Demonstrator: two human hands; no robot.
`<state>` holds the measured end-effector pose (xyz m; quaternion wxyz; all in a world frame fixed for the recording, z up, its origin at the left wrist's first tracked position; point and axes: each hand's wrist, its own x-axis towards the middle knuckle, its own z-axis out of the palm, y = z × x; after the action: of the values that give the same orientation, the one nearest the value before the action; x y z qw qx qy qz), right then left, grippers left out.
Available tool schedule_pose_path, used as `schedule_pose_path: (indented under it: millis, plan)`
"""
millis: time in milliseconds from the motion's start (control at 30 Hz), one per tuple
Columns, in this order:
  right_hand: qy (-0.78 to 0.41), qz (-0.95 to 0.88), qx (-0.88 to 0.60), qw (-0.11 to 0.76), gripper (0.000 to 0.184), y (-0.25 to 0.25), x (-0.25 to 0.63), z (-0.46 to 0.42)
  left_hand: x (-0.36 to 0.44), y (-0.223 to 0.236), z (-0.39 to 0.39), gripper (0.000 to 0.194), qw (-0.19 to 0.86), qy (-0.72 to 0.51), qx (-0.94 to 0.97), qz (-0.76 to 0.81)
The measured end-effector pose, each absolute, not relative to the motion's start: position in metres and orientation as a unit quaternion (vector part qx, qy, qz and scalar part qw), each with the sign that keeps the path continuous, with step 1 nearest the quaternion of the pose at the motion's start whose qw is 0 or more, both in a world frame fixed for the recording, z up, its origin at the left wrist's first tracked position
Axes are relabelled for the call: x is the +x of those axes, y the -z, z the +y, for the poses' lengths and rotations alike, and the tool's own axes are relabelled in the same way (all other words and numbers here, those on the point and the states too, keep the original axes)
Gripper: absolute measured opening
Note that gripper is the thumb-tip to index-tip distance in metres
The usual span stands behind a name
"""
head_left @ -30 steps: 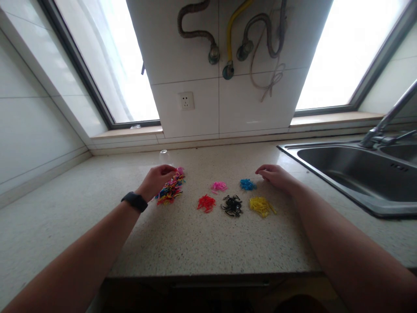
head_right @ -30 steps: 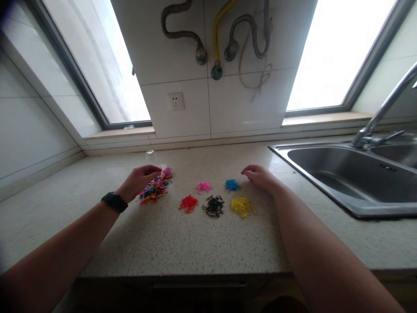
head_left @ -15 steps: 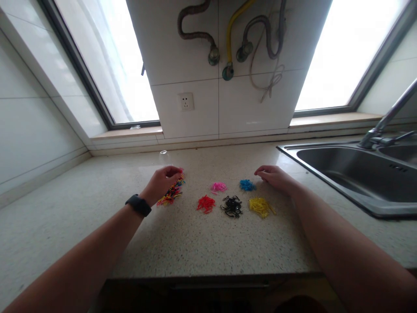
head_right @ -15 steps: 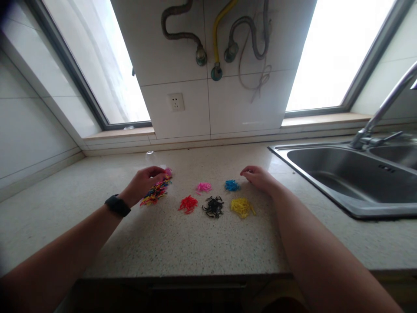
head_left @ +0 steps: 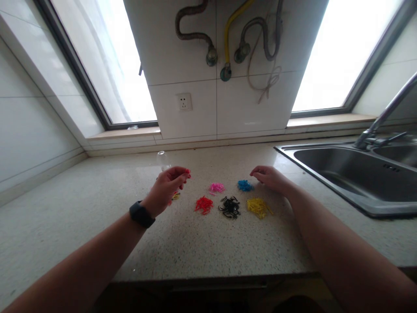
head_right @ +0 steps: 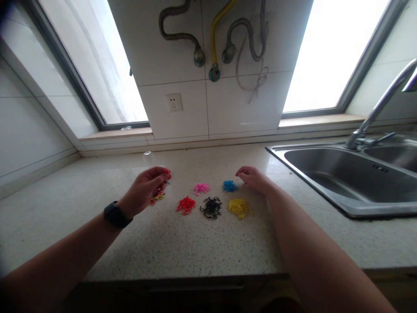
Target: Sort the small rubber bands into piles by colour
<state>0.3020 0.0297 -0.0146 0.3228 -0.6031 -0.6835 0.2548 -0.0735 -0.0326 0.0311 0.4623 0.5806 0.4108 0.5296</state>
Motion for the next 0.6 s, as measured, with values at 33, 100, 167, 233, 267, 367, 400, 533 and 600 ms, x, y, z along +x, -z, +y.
schedule_pose_path:
  millis: [33, 100, 167, 233, 267, 367, 400, 533, 600]
  plan:
    - [-0.253, -0.685, -0.602, 0.324, 0.028, 0.015, 0.302, 0.030, -0.070, -0.033, -0.036, 0.022, 0.476, -0.537, 0.571, 0.398]
    - [-0.248, -0.687, -0.601, 0.324, 0.029, 0.016, 0.302, 0.031, -0.064, -0.037, -0.042, 0.020, 0.503, -0.549, 0.556, 0.370]
    - [-0.243, -0.689, -0.601, 0.324, 0.029, 0.016, 0.302, 0.031, -0.059, -0.039, -0.048, 0.018, 0.528, -0.554, 0.545, 0.342]
    - [-0.241, -0.688, -0.603, 0.323, 0.029, 0.016, 0.303, 0.031, -0.054, -0.040, -0.053, 0.016, 0.550, -0.555, 0.536, 0.320]
    - [-0.240, -0.688, -0.604, 0.323, 0.030, 0.016, 0.303, 0.031, -0.053, -0.040, -0.055, 0.016, 0.558, -0.553, 0.535, 0.311]
    - [-0.232, -0.690, -0.604, 0.324, 0.030, 0.017, 0.303, 0.032, -0.049, -0.039, -0.060, 0.015, 0.578, -0.541, 0.537, 0.292]
    - [-0.229, -0.693, -0.601, 0.326, 0.030, 0.017, 0.302, 0.032, -0.047, -0.039, -0.061, 0.014, 0.583, -0.538, 0.537, 0.287]
    - [-0.211, -0.713, -0.569, 0.352, 0.029, 0.015, 0.295, 0.029, -0.044, -0.037, -0.066, 0.013, 0.604, -0.524, 0.533, 0.278]
    - [-0.196, -0.724, -0.546, 0.373, 0.027, 0.009, 0.288, 0.022, -0.042, -0.036, -0.068, 0.013, 0.613, -0.516, 0.529, 0.278]
